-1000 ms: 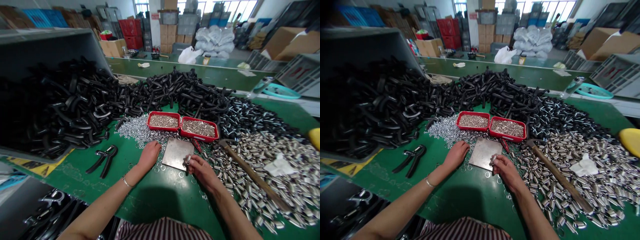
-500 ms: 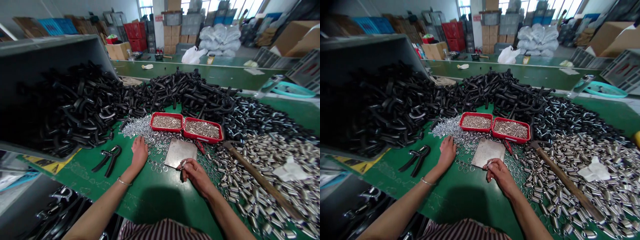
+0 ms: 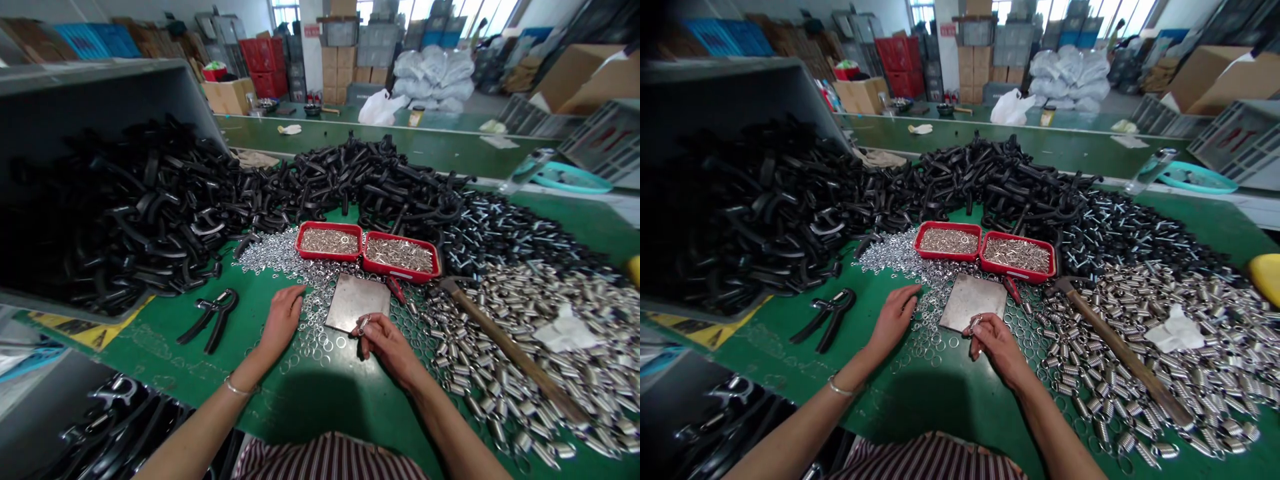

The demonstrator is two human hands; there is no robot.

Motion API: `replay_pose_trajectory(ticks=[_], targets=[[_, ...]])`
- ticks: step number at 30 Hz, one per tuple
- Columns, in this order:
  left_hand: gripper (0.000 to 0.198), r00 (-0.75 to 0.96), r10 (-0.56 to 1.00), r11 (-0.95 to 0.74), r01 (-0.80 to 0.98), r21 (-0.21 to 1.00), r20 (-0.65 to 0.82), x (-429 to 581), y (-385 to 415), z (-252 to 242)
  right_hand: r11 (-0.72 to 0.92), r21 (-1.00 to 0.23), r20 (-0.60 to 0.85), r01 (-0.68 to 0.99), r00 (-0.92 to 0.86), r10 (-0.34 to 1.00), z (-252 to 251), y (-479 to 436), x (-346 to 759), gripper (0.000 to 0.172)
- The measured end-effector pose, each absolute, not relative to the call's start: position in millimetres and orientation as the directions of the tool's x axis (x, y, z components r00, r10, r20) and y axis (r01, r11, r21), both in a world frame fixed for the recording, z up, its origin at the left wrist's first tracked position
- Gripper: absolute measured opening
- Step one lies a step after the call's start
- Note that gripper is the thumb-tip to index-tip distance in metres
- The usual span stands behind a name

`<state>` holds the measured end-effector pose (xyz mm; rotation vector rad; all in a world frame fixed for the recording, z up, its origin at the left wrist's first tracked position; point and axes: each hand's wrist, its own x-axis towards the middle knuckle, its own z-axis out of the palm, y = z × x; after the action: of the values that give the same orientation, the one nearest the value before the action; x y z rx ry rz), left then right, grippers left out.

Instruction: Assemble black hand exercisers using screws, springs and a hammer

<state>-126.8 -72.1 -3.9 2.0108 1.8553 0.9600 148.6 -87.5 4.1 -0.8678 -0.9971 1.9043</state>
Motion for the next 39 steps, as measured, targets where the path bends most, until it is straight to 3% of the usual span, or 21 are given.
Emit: replay_pose_trajectory(ticks=[4, 9, 16, 20, 26, 29, 32, 35, 39], targets=[[0.032, -0.002, 0.974, -0.104, 0.883, 0.458, 0.225, -134, -68, -2, -0.367, -0.879, -0.210, -0.303, -0.445, 0.870, 3, -87, 148, 0.023], [0.021, 0.090, 0.984, -0.150, 0.888, 0.434, 0.157, -120, -59, -2, -0.348, -0.889, -0.198, -0.297, -0.435, 0.878, 1, -88, 148, 0.024], [0.018, 0.030, 0.999, -0.037, 0.928, 0.370, 0.025, -113, -48, 8, -0.344, -0.897, -0.215, -0.279, -0.403, 0.889, 3, -90, 146, 0.026], [0.014, 0.034, 0.999, -0.035, 0.893, 0.449, 0.012, -118, -49, 9, -0.337, -0.902, -0.216, -0.271, -0.395, 0.893, 2, -91, 145, 0.028], [0.014, -0.027, 0.987, -0.084, 0.752, 0.654, 0.157, -118, -58, 12, -0.330, -0.913, -0.240, -0.238, -0.339, 0.910, 3, -93, 144, 0.033], [0.013, -0.073, 0.993, -0.034, 0.576, 0.816, 0.093, -107, -63, 19, -0.342, -0.914, -0.266, -0.221, -0.313, 0.912, 7, -92, 142, 0.036], [0.013, -0.016, 0.999, 0.041, 0.362, 0.931, -0.038, -87, -66, 24, -0.347, -0.921, -0.286, -0.177, -0.299, 0.910, 12, -92, 140, 0.036], [0.014, 0.062, 0.992, 0.089, 0.252, 0.964, -0.108, -69, -68, 25, -0.337, -0.932, -0.292, -0.132, -0.278, 0.915, 14, -92, 138, 0.035], [0.018, 0.065, 0.994, 0.062, 0.299, 0.952, -0.086, -58, -69, 25, -0.309, -0.946, -0.277, -0.097, -0.249, 0.928, 14, -96, 134, 0.033]])
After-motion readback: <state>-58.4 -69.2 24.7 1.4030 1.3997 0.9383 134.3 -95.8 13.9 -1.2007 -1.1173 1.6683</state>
